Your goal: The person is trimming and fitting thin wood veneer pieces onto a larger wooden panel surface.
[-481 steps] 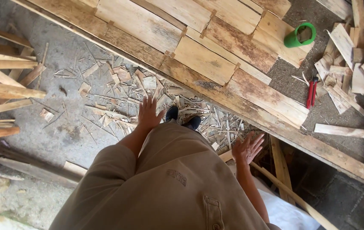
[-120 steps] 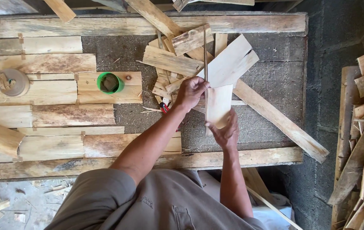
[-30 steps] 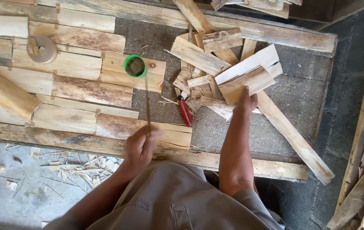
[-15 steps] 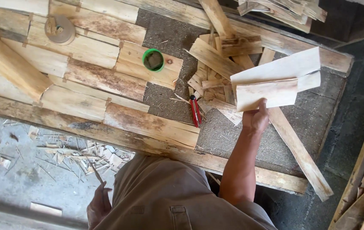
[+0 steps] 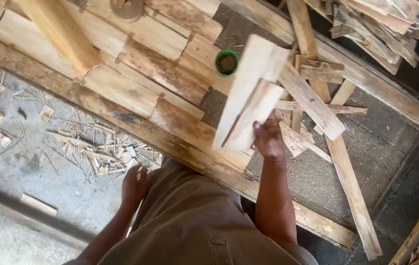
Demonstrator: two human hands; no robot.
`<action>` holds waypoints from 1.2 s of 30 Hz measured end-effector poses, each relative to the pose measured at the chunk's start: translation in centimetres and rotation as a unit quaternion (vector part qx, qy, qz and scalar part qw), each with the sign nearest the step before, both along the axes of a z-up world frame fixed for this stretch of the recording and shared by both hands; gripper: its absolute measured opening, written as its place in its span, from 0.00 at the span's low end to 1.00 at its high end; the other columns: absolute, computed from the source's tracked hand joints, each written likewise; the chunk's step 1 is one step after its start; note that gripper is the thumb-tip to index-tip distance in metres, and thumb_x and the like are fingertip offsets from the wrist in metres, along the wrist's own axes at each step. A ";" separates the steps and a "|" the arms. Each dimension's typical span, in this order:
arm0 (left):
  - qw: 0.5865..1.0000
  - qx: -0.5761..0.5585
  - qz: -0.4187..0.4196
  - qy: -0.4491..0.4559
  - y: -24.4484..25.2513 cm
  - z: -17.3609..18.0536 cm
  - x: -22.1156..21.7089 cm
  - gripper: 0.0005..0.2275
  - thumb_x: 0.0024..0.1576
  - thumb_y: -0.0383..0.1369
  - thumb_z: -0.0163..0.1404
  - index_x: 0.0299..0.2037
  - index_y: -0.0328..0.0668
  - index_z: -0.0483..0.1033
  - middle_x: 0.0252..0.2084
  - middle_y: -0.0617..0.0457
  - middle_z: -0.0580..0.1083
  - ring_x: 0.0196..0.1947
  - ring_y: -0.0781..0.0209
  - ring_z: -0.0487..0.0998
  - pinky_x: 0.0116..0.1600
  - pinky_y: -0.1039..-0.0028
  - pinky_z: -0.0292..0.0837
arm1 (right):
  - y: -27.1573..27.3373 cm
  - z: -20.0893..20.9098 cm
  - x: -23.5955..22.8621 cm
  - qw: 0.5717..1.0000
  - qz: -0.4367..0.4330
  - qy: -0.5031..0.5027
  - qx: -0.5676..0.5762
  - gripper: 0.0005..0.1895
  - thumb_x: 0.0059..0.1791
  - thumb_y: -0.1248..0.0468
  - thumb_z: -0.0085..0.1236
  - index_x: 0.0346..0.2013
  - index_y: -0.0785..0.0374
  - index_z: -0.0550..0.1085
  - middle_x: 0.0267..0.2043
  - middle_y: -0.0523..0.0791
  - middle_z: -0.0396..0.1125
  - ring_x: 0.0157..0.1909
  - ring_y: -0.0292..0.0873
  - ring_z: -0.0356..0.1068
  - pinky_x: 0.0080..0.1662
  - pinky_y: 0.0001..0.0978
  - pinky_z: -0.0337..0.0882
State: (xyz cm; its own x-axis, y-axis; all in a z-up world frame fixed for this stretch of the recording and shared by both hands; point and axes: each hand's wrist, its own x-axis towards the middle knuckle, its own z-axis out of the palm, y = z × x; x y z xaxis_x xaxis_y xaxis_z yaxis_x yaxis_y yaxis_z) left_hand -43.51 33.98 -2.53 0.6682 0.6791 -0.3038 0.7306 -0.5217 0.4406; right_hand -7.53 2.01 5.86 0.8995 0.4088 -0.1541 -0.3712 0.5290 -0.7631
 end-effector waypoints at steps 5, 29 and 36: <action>0.874 -0.375 -0.096 -0.292 -0.9 6.4 14.2 0.18 0.68 0.38 0.43 0.63 0.32 0.68 0.57 0.42 0.76 0.56 0.54 0.78 0.60 0.68 0.74 | 8.5 0.6 -2.2 0.985 0.142 -0.013 -0.101 0.34 0.51 0.77 0.54 0.73 0.64 0.62 0.62 0.49 0.70 0.56 0.41 0.69 0.57 0.33 0.71; 0.863 -0.161 0.228 -0.420 47.6 -16.9 25.3 0.37 0.55 0.33 0.71 0.67 0.32 0.57 0.62 0.39 0.72 0.57 0.46 0.80 0.60 0.62 0.86 | 3.8 -10.7 -11.1 0.878 0.052 -0.090 -0.467 0.27 0.52 0.70 0.59 0.66 0.66 0.65 0.50 0.48 0.72 0.47 0.35 0.73 0.45 0.25 0.74; 0.916 0.104 0.337 -0.192 42.5 -12.3 22.1 0.51 0.58 0.63 0.60 0.70 0.32 0.37 0.67 0.27 0.58 0.59 0.34 0.72 0.56 0.60 0.81 | -12.0 -12.4 -9.5 0.771 -0.139 -0.142 -0.605 0.20 0.51 0.68 0.61 0.59 0.62 0.71 0.49 0.46 0.73 0.40 0.43 0.73 0.39 0.34 0.75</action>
